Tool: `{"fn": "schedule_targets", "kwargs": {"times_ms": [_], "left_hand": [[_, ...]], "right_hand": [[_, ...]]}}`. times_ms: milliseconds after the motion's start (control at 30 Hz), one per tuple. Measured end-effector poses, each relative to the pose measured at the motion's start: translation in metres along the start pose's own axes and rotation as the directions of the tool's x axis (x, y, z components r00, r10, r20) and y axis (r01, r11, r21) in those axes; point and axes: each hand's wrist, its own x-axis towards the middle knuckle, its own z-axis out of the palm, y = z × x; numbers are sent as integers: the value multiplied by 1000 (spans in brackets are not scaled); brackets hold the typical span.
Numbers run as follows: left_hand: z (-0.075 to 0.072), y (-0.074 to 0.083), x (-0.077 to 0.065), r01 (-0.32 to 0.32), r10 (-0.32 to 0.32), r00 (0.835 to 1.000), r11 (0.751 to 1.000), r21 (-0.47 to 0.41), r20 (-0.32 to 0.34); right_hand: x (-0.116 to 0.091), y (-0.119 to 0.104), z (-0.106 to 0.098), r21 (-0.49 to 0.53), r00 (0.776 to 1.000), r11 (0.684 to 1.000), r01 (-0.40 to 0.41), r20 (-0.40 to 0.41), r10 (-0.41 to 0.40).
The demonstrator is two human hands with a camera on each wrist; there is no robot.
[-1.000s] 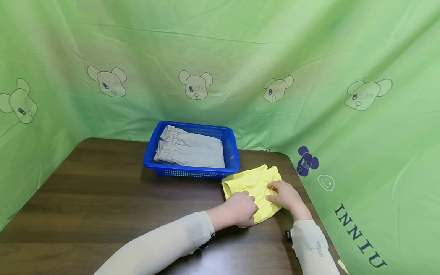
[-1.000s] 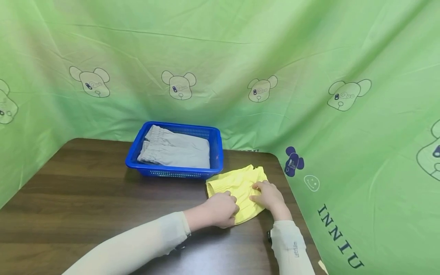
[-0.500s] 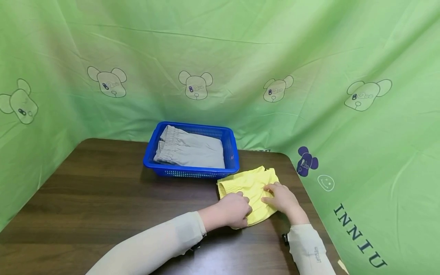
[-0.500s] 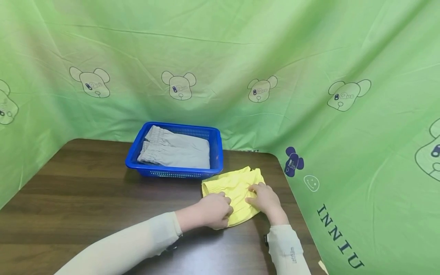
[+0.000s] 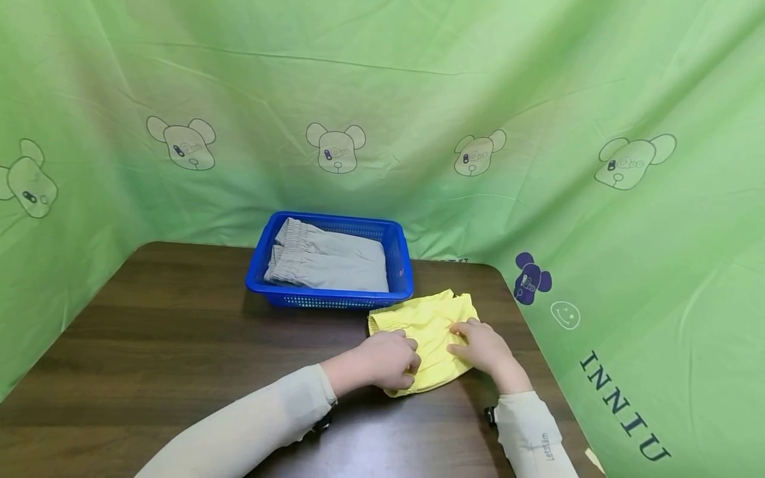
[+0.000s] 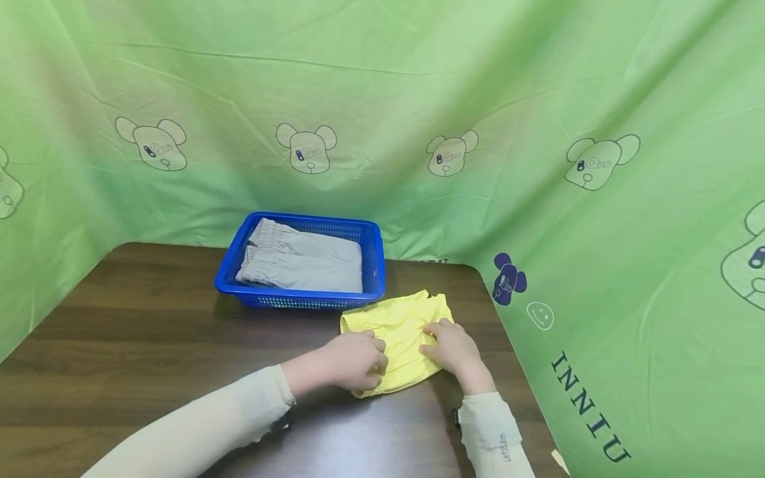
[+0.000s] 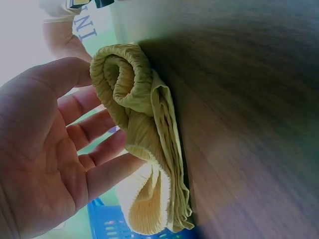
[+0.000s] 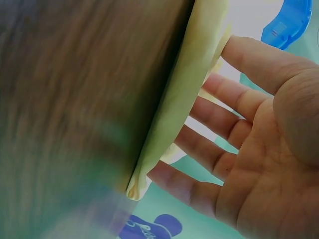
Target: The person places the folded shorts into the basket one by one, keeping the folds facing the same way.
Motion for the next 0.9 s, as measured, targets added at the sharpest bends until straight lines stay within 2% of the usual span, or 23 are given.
{"fn": "schedule_targets", "kwargs": {"times_ms": [467,900], "left_hand": [[1,-13,-28,-2,2,1000,1000,-29,-5],[0,-27,-52,-2,2,1000,995,-102,2]], "right_hand": [[-6,-24,1,-25,999,999,41,12,-41],[-9,-48,6,-60,998,996,63,11,-63]]}}
